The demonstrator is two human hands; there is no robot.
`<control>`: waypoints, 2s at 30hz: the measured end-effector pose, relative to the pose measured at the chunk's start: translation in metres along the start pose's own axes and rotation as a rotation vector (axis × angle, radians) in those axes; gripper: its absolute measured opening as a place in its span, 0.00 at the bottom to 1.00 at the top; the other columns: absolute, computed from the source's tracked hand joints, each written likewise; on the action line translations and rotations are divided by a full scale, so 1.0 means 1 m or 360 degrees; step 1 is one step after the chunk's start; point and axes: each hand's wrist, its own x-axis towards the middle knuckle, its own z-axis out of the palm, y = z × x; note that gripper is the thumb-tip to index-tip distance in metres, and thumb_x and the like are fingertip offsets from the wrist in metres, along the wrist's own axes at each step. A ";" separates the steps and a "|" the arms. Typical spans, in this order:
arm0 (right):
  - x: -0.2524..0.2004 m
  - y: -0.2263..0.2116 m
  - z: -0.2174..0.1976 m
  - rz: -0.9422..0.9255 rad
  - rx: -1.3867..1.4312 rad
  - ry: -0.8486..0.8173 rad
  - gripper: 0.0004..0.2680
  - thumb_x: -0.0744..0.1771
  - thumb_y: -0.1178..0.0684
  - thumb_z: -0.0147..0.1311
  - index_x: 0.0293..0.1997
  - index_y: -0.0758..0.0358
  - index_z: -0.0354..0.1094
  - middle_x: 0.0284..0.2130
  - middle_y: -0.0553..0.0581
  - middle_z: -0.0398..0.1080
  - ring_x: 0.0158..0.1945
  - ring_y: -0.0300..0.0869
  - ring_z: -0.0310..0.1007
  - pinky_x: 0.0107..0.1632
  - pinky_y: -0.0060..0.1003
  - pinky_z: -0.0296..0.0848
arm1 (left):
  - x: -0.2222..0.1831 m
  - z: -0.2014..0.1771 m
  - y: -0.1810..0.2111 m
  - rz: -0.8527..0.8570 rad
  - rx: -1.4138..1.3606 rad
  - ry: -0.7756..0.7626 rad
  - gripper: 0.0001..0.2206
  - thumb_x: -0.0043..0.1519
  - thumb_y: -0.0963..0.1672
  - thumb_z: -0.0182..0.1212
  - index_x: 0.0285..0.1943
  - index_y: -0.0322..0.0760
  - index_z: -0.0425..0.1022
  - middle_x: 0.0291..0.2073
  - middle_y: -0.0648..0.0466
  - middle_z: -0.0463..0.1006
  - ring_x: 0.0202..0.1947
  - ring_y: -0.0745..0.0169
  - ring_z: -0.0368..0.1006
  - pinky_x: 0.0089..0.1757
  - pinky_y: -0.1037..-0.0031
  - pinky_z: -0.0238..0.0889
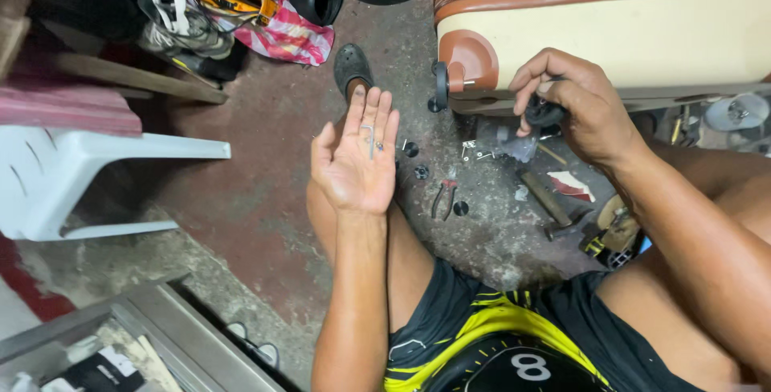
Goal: The person disassembles and repairs the wheels of a suitcase. They remove the wheels, handle small washers and screws, and use a tool to reattach a new wheel assembly to the base of the luggage.
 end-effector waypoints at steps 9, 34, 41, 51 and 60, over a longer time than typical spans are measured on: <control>-0.013 -0.009 0.009 0.0274 -0.0482 -0.0377 0.11 0.71 0.49 0.44 0.38 0.67 0.69 0.27 0.54 0.69 0.31 0.37 0.70 0.37 0.33 0.72 | -0.022 -0.003 0.007 -0.0150 0.0541 0.0112 0.30 0.66 0.49 0.50 0.76 0.29 0.55 0.74 0.42 0.60 0.80 0.44 0.50 0.76 0.54 0.43; -0.042 0.023 0.110 -0.0319 -0.1720 -0.0023 0.06 0.62 0.51 0.61 0.32 0.63 0.74 0.32 0.61 0.75 0.39 0.55 0.76 0.44 0.49 0.75 | -0.056 -0.011 -0.084 -0.0461 0.0737 0.0192 0.39 0.69 0.60 0.33 0.79 0.27 0.48 0.72 0.33 0.60 0.71 0.43 0.57 0.68 0.57 0.48; -0.036 0.009 0.089 -0.0419 -0.1348 0.0160 0.05 0.62 0.56 0.60 0.33 0.66 0.75 0.32 0.59 0.76 0.37 0.50 0.76 0.42 0.42 0.73 | -0.044 -0.035 -0.092 -0.0339 0.0807 0.0314 0.33 0.71 0.58 0.37 0.70 0.24 0.62 0.59 0.43 0.72 0.58 0.57 0.69 0.56 0.69 0.60; 0.003 -0.018 0.055 -0.0098 -0.0572 0.0429 0.05 0.69 0.56 0.59 0.40 0.67 0.77 0.31 0.47 0.74 0.35 0.28 0.67 0.40 0.26 0.67 | -0.015 0.023 -0.065 0.0549 0.2210 -0.0048 0.21 0.65 0.39 0.64 0.67 0.35 0.66 0.25 0.66 0.57 0.26 0.80 0.53 0.32 0.85 0.48; 0.005 -0.010 0.069 -0.0350 -0.0898 0.0588 0.03 0.68 0.59 0.59 0.42 0.67 0.76 0.32 0.51 0.76 0.35 0.31 0.71 0.41 0.28 0.70 | -0.004 0.045 -0.076 0.0633 0.2769 0.0024 0.24 0.64 0.40 0.67 0.69 0.37 0.67 0.21 0.62 0.59 0.24 0.76 0.57 0.32 0.81 0.57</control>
